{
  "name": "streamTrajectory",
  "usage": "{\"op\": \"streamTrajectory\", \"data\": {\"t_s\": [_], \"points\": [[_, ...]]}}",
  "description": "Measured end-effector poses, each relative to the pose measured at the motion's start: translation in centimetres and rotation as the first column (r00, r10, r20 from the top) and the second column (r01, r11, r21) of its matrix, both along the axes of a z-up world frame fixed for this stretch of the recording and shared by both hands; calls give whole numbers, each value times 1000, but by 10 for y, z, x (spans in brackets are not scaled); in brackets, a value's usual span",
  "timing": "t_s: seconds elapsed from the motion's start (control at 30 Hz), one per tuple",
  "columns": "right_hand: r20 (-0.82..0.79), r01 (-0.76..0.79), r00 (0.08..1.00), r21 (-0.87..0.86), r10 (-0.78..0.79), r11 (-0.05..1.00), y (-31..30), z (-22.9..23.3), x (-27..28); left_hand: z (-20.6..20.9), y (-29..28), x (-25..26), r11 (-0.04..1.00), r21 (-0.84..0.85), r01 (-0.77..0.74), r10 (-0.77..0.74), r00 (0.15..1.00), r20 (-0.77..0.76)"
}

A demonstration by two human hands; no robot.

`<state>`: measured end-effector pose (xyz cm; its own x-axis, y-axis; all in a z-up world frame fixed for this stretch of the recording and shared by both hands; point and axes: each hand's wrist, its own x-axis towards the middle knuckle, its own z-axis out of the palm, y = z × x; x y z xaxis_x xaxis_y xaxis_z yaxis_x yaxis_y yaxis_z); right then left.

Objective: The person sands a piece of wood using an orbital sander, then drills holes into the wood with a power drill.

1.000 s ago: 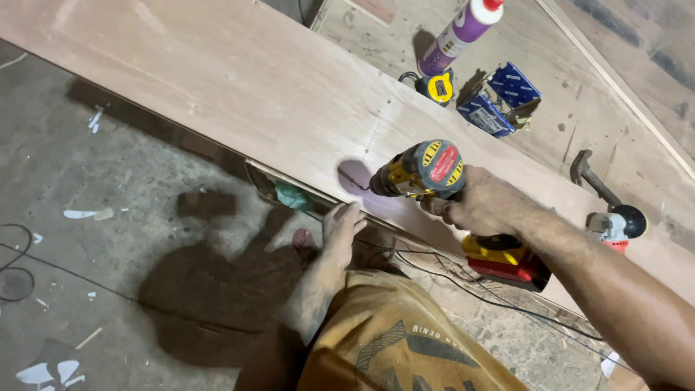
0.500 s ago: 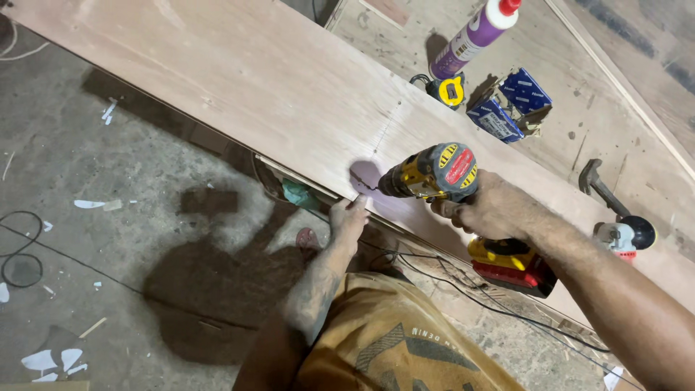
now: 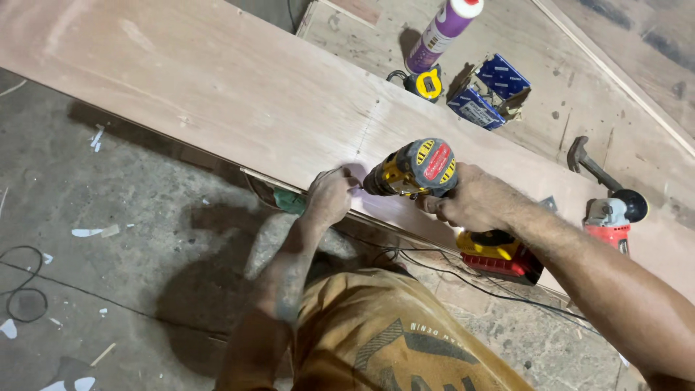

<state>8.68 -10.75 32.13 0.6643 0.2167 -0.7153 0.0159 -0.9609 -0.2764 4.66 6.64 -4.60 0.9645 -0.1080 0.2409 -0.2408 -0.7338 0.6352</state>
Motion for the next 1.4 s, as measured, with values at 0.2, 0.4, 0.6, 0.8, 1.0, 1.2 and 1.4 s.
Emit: {"op": "streamTrajectory", "data": {"t_s": [0.2, 0.4, 0.6, 0.8, 1.0, 1.2, 1.4], "points": [[-22, 16, 1000, -19, -17, 1000, -4, -4, -1, 43, 3, 1, 1000, -2, -1, 1, 1000, -17], [-16, 33, 999, -8, -33, 999, -6, -10, 0, 29, 3, 0, 1000, 5, -6, 6, 987, -160], [-19, 17, 1000, -23, -17, 1000, -2, -7, 1, 48, 6, 2, 1000, 27, -12, 17, 983, -180], [-33, 41, 999, -23, -42, 999, -2, -5, 2, 46, 2, 1, 999, 19, -38, 40, 989, -145], [-27, 20, 999, -26, -20, 999, 0, -4, 2, 50, 2, 2, 999, 11, -41, 43, 977, -207], [5, 20, 1000, -44, -20, 999, 2, -12, 1, 44, 4, 4, 997, -51, -65, 45, 947, -318], [22, -19, 1000, -19, 19, 1000, 10, -7, -1, 75, 10, 1, 992, -117, -46, 1, 933, -359]]}}
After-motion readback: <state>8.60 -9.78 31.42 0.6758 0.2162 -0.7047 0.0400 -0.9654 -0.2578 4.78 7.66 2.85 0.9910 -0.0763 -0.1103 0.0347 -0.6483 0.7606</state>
